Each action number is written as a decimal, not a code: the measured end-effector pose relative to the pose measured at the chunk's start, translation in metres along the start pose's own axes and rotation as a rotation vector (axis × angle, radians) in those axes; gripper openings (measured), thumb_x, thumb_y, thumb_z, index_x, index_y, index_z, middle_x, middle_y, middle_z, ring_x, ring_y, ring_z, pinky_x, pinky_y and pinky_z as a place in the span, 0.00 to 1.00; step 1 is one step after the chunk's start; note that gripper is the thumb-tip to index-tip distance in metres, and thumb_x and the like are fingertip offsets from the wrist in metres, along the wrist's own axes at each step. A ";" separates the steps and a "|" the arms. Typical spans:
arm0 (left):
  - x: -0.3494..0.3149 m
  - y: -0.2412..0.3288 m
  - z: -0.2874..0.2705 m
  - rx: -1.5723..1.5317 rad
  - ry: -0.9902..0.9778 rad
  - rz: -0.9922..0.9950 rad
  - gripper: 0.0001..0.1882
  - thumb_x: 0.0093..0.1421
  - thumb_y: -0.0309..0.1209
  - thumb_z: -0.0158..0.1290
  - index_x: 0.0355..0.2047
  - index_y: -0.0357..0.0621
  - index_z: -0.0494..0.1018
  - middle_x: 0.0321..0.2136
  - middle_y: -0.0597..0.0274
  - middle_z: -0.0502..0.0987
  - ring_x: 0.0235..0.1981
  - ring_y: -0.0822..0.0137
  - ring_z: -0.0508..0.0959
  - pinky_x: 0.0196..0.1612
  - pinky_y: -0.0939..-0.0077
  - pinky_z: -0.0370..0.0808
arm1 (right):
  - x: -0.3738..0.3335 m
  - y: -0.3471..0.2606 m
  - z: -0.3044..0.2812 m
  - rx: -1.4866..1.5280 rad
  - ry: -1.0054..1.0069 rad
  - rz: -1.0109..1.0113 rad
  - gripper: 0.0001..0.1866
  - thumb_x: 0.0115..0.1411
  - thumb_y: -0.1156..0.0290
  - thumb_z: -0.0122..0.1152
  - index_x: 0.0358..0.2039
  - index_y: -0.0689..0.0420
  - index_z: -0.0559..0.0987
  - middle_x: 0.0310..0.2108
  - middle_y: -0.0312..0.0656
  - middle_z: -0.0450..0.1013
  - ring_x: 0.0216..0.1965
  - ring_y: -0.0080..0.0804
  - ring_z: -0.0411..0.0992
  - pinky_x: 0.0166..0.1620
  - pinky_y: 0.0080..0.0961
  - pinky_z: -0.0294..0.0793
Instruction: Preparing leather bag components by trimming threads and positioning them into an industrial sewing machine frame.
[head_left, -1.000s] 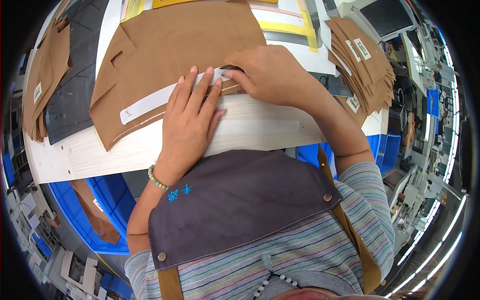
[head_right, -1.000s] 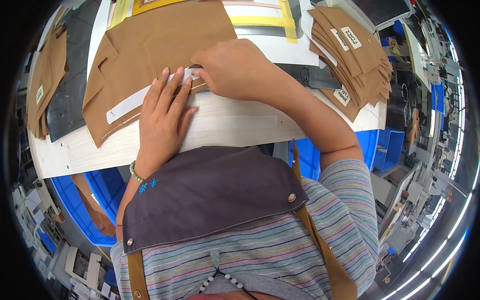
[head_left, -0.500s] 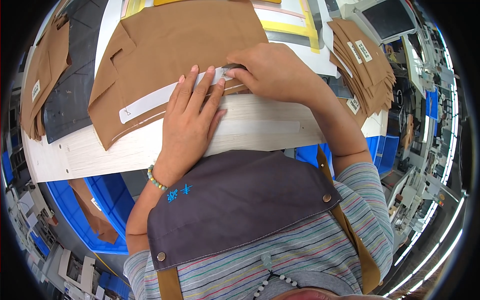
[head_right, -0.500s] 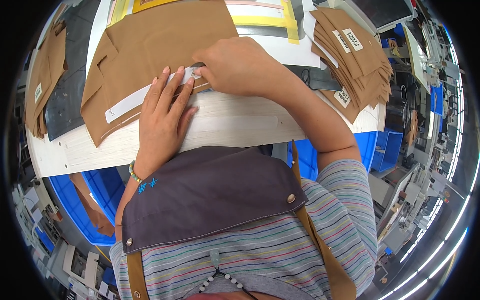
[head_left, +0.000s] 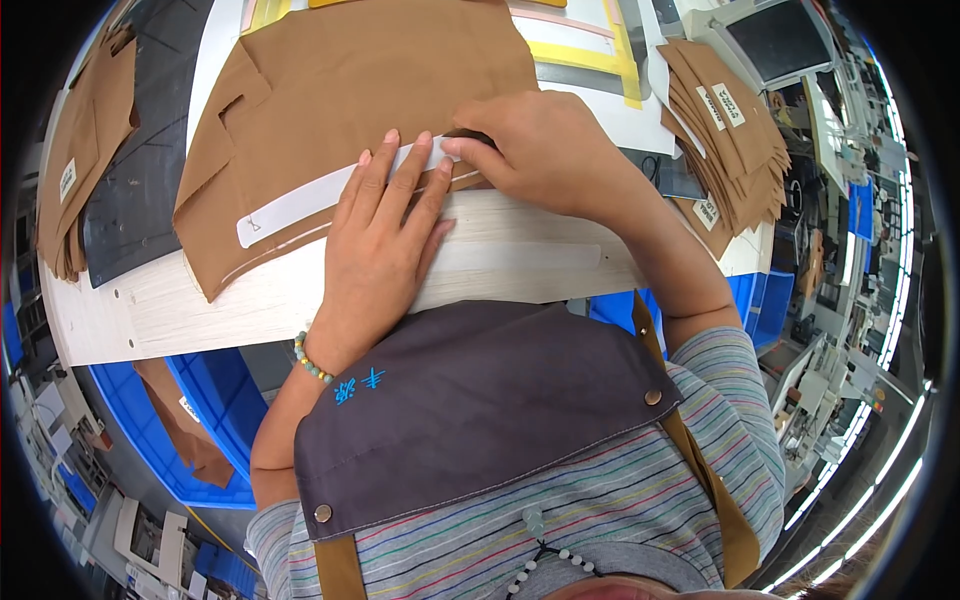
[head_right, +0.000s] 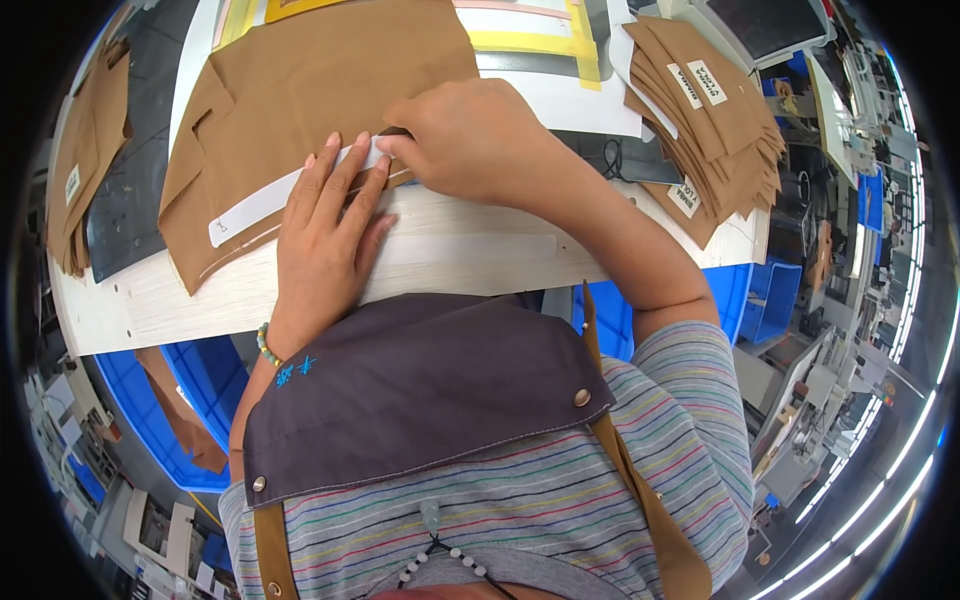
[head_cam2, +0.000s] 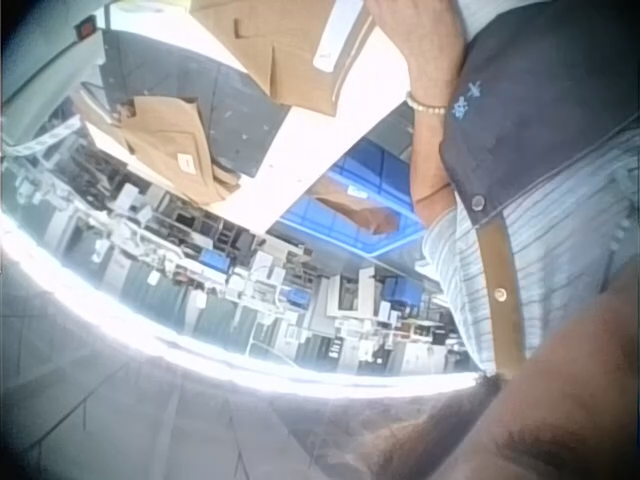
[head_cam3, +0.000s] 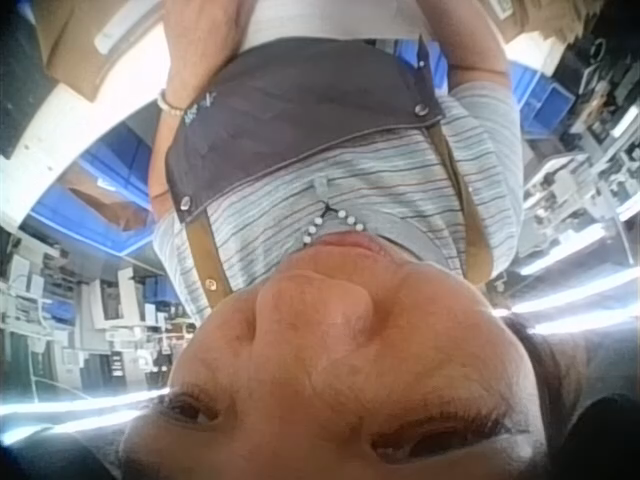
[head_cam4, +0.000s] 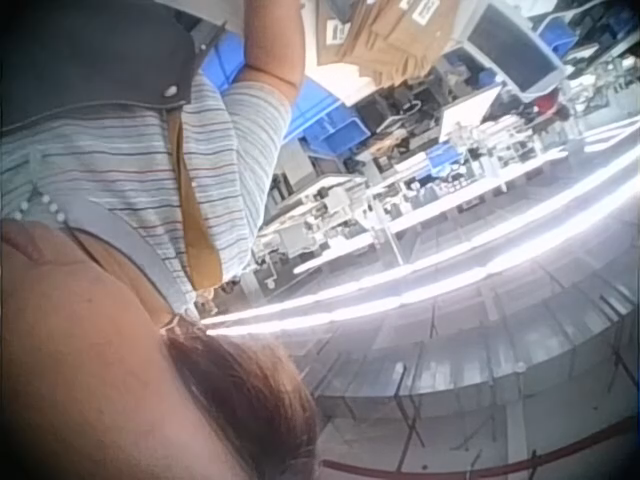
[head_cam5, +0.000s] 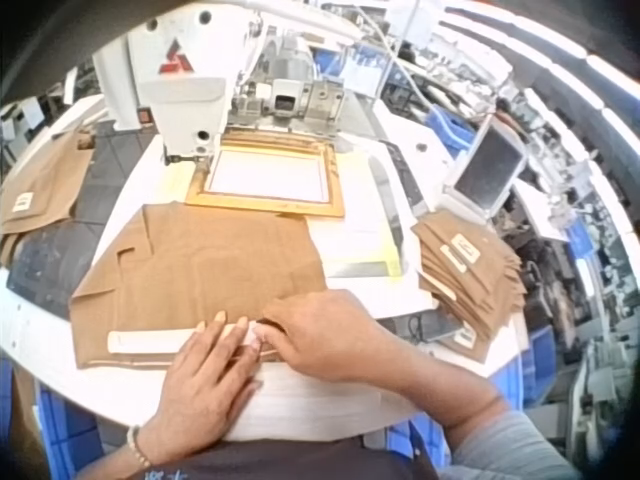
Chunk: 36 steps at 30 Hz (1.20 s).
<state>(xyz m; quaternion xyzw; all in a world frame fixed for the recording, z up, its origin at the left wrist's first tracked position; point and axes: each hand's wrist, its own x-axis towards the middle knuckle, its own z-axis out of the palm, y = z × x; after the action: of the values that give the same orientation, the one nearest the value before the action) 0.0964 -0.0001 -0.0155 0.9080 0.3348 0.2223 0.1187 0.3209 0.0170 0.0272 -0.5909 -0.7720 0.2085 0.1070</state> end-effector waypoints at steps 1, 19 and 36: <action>-0.001 -0.001 0.001 0.009 0.006 0.011 0.27 0.60 0.33 0.65 0.60 0.42 0.76 0.67 0.54 0.70 0.70 0.47 0.66 0.70 0.48 0.66 | -0.001 -0.002 0.001 -0.042 0.024 -0.016 0.15 0.67 0.55 0.63 0.37 0.55 0.83 0.27 0.45 0.80 0.30 0.49 0.79 0.33 0.42 0.74; -0.003 -0.003 0.001 -0.020 -0.037 0.003 0.29 0.62 0.34 0.63 0.64 0.50 0.75 0.71 0.53 0.65 0.73 0.46 0.62 0.73 0.47 0.61 | -0.024 -0.008 -0.014 0.406 -0.019 -0.229 0.11 0.64 0.53 0.68 0.37 0.46 0.87 0.23 0.39 0.77 0.24 0.40 0.75 0.29 0.35 0.71; -0.003 -0.002 -0.001 -0.050 -0.039 -0.002 0.28 0.62 0.34 0.63 0.63 0.51 0.76 0.71 0.53 0.65 0.73 0.46 0.62 0.73 0.47 0.60 | -0.003 0.009 0.007 -0.144 0.162 -0.184 0.13 0.64 0.58 0.65 0.30 0.54 0.81 0.25 0.39 0.77 0.28 0.43 0.78 0.29 0.37 0.74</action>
<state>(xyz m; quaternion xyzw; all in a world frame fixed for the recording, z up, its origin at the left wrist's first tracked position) 0.0930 0.0000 -0.0165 0.9086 0.3277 0.2129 0.1478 0.3269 0.0152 0.0168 -0.5387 -0.8246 0.0936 0.1450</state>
